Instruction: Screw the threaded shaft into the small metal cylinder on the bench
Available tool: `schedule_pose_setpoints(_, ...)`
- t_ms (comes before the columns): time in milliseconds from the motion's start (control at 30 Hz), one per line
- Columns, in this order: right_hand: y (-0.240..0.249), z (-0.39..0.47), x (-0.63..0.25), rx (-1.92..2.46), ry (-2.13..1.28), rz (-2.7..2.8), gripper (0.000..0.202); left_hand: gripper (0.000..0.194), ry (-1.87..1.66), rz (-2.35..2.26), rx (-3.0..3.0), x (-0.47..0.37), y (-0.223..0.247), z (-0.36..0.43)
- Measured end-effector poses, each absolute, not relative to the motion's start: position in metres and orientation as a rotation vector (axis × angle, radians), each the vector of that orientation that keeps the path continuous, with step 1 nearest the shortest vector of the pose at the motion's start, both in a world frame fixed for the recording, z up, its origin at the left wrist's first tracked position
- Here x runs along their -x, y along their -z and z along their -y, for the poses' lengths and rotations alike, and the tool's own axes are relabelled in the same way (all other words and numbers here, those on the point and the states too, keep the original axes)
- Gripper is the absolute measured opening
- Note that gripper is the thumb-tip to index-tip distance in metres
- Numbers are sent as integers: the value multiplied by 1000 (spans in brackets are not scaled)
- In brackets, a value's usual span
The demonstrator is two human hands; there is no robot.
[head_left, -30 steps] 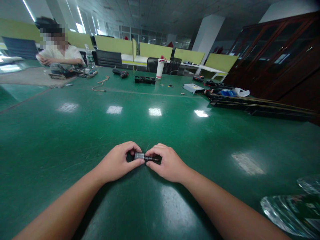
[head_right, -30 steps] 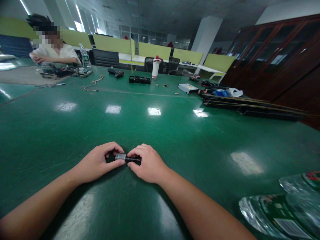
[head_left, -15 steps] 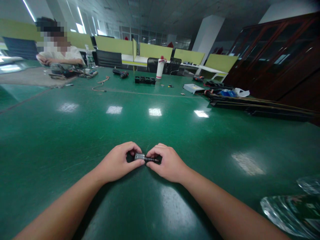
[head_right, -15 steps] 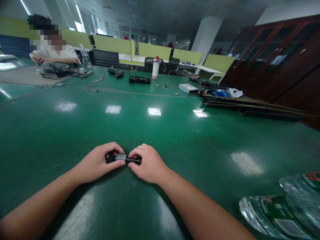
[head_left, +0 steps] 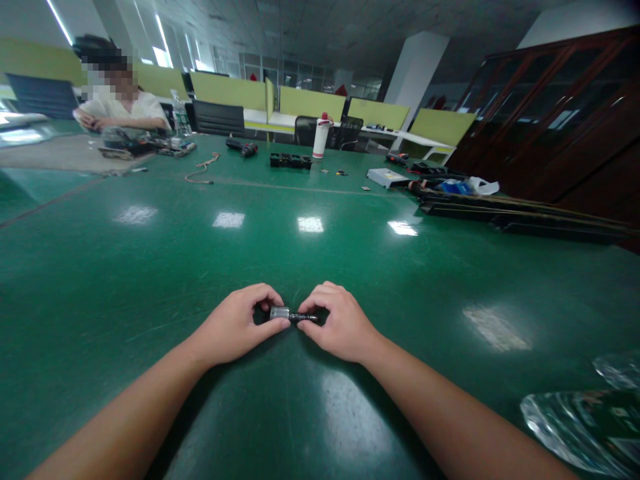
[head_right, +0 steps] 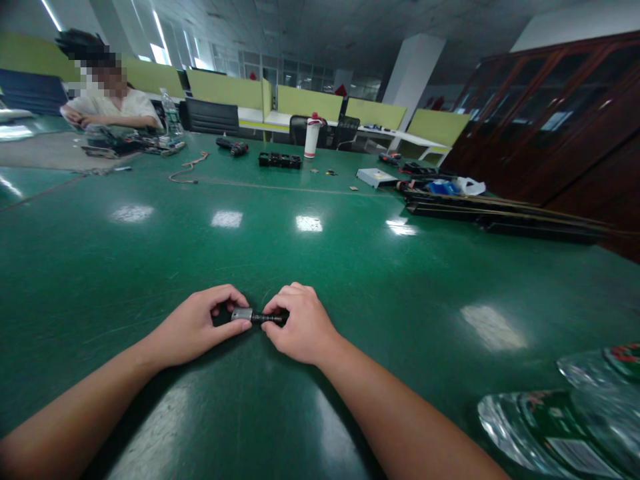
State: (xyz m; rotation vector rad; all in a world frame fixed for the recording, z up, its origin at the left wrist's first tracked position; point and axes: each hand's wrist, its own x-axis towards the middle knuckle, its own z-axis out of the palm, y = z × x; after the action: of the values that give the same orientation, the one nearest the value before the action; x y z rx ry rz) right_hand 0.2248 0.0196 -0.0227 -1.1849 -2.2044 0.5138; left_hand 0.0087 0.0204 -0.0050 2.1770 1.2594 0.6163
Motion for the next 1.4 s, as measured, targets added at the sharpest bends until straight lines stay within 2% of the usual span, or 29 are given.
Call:
schedule_pose_setpoints(567, 27, -27, -229, 1507, -440, 1969, 6, 24, -651, -1449, -2117, -9, 4, -22)
schedule_pose_setpoints(967, 26, -30, -233, 1465, -458, 1928, 12, 24, -666, -1444, -2092, -9, 5, -22)
schedule_pose_setpoints(1133, 24, -28, -230, 1319, -598, 2024, 16, 24, -668, -1427, -2094, -9, 7, -23)
schedule_pose_setpoints(1400, 25, -29, -232, 1336, -655, 2015, 17, 23, -665, -1410, -2093, -9, 7, -23)
